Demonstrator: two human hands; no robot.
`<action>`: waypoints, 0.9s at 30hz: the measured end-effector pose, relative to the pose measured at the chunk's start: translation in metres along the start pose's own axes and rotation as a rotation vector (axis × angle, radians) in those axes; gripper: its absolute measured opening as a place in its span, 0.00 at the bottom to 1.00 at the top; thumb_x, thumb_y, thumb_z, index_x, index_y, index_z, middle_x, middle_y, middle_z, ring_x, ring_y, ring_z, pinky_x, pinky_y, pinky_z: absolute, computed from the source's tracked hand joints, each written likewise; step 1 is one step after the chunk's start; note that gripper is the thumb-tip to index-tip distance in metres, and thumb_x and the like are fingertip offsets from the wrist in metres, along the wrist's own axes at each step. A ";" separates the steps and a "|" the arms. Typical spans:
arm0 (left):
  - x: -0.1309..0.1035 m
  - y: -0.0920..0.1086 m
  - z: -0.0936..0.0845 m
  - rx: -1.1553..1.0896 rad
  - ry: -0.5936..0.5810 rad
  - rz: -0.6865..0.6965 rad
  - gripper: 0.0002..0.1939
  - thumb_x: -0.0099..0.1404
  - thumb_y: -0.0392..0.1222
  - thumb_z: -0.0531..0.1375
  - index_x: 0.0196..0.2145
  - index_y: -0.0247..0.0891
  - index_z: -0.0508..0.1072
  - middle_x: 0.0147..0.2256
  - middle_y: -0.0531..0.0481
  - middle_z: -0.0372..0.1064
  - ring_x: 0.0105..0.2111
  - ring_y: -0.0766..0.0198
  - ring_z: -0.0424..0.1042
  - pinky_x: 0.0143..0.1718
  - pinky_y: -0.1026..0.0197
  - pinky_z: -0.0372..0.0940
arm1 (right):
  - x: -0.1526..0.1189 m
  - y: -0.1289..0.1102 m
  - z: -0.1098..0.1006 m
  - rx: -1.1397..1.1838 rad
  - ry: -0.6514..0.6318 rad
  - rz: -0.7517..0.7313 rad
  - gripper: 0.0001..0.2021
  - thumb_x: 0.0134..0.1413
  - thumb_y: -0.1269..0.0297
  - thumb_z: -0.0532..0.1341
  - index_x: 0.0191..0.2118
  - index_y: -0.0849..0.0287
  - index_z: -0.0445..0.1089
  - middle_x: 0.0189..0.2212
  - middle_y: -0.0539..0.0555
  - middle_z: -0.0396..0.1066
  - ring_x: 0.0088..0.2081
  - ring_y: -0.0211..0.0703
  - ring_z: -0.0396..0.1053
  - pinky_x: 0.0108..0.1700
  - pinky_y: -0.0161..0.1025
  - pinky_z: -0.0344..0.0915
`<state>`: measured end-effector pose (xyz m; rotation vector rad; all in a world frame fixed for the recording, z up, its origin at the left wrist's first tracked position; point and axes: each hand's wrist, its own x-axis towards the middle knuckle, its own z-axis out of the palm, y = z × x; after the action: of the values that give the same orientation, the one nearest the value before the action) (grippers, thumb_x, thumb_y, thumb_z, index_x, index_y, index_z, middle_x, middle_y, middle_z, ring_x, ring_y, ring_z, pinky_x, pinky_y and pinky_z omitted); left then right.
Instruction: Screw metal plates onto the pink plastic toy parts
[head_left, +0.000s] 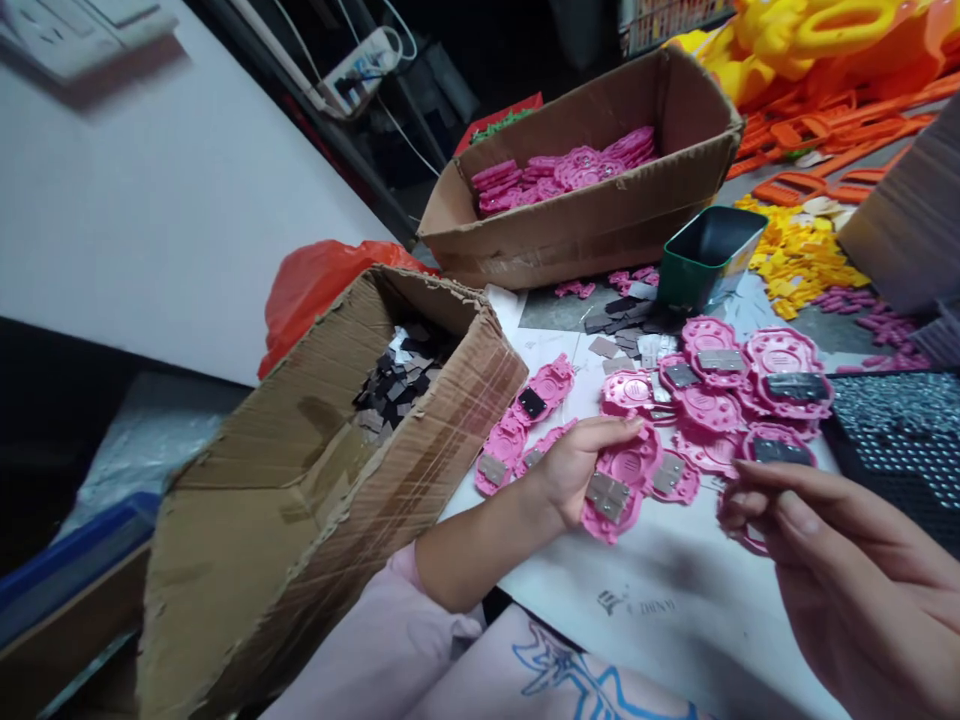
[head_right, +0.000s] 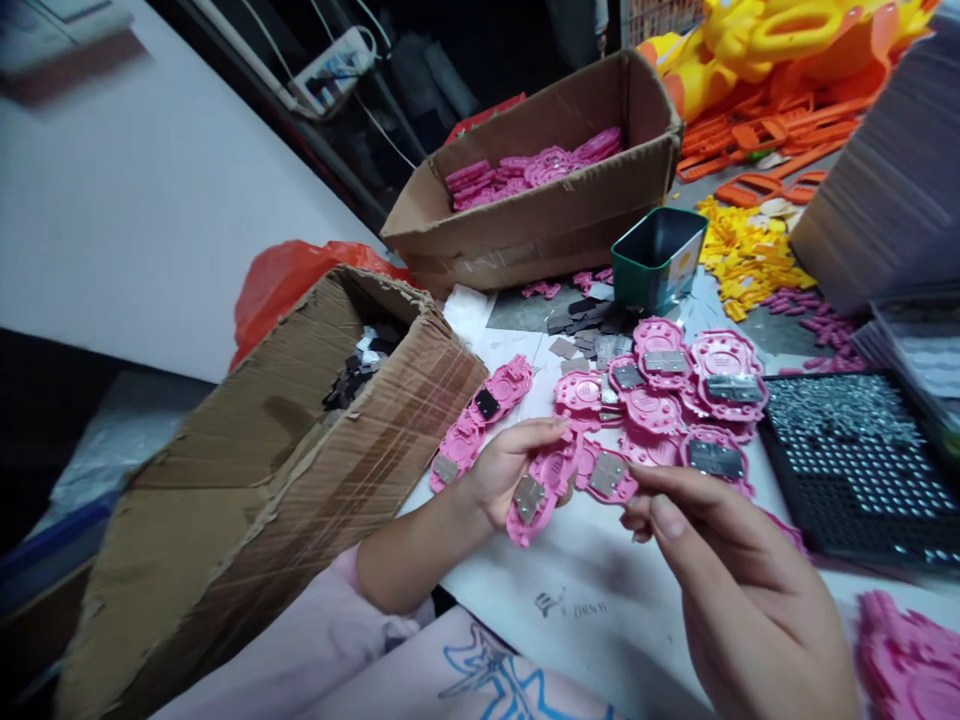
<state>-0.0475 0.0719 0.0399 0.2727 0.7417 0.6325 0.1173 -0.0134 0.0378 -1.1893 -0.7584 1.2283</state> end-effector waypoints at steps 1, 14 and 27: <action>0.000 -0.001 0.000 0.000 0.001 0.042 0.05 0.55 0.34 0.61 0.25 0.29 0.69 0.19 0.49 0.69 0.17 0.69 0.68 0.20 0.68 0.65 | 0.000 0.000 0.000 0.005 0.003 -0.004 0.15 0.47 0.56 0.66 0.41 0.55 0.71 0.33 0.54 0.68 0.33 0.32 0.69 0.34 0.22 0.67; -0.015 0.006 0.003 0.080 -0.480 -0.011 0.16 0.53 0.49 0.64 0.29 0.31 0.73 0.19 0.53 0.60 0.13 0.73 0.60 0.13 0.69 0.54 | -0.001 0.007 -0.004 -0.095 -0.073 0.036 0.20 0.50 0.52 0.63 0.45 0.60 0.68 0.34 0.57 0.67 0.35 0.37 0.69 0.34 0.24 0.69; -0.018 0.002 0.006 0.134 -0.441 0.199 0.14 0.58 0.46 0.61 0.25 0.30 0.70 0.19 0.53 0.57 0.15 0.74 0.56 0.16 0.69 0.51 | -0.003 0.005 0.001 -0.159 -0.162 -0.086 0.15 0.55 0.57 0.61 0.45 0.59 0.69 0.34 0.56 0.67 0.37 0.34 0.69 0.37 0.23 0.69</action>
<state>-0.0540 0.0619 0.0548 0.5943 0.3337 0.6808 0.1147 -0.0168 0.0340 -1.1814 -1.0338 1.2205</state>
